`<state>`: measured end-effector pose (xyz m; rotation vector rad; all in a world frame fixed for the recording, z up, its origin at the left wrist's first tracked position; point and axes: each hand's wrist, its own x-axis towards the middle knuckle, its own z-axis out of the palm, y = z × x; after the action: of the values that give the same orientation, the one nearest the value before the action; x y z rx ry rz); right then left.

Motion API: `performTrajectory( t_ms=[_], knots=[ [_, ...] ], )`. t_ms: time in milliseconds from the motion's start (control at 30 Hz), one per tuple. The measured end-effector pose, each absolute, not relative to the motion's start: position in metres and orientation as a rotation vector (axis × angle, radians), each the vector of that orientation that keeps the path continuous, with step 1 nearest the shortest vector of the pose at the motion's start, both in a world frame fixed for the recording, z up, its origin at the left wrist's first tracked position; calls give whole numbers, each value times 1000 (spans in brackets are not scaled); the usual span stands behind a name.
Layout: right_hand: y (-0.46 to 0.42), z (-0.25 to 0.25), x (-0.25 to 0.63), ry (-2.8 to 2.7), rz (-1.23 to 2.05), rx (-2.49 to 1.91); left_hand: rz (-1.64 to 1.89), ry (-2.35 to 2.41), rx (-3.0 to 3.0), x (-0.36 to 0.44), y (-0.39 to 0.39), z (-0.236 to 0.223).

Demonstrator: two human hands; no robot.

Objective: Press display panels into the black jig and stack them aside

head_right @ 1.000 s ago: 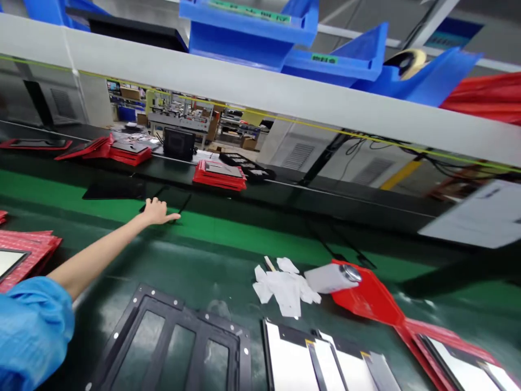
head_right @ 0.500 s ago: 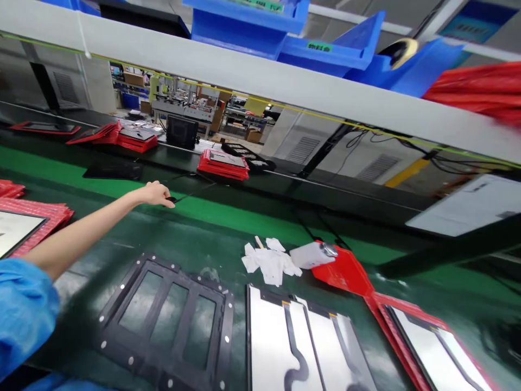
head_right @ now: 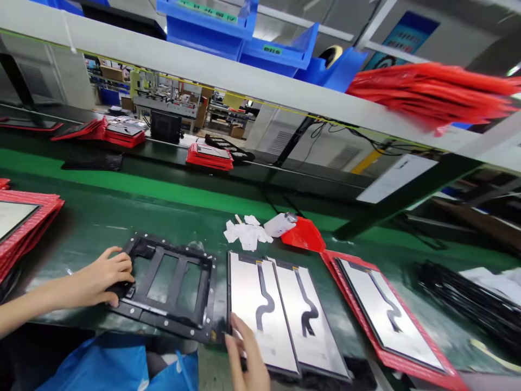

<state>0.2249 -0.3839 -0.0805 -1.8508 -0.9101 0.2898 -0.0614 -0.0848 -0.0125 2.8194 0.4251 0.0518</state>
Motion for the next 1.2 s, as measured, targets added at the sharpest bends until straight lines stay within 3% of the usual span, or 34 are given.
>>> performTrajectory(
  t_ms=[233,500,667,800,967,1200],
  knots=[
    [-314,-88,188,-815,543,-1779,64,516,3043,-69,-91,-30],
    [-259,-51,164,-1171,697,-1510,316,902,3219,-122,-53,-55],
    [-354,-41,233,-1312,253,-1845,378,940,3254,-121,-47,-60],
    [-426,-58,278,-1564,-215,-2265,398,655,3191,-61,-78,-47],
    [-428,-81,308,-2004,-494,-2434,203,145,3084,22,-111,-38],
    [-419,-81,394,-2152,-627,-2305,248,487,3148,13,-78,-46]
  ],
)
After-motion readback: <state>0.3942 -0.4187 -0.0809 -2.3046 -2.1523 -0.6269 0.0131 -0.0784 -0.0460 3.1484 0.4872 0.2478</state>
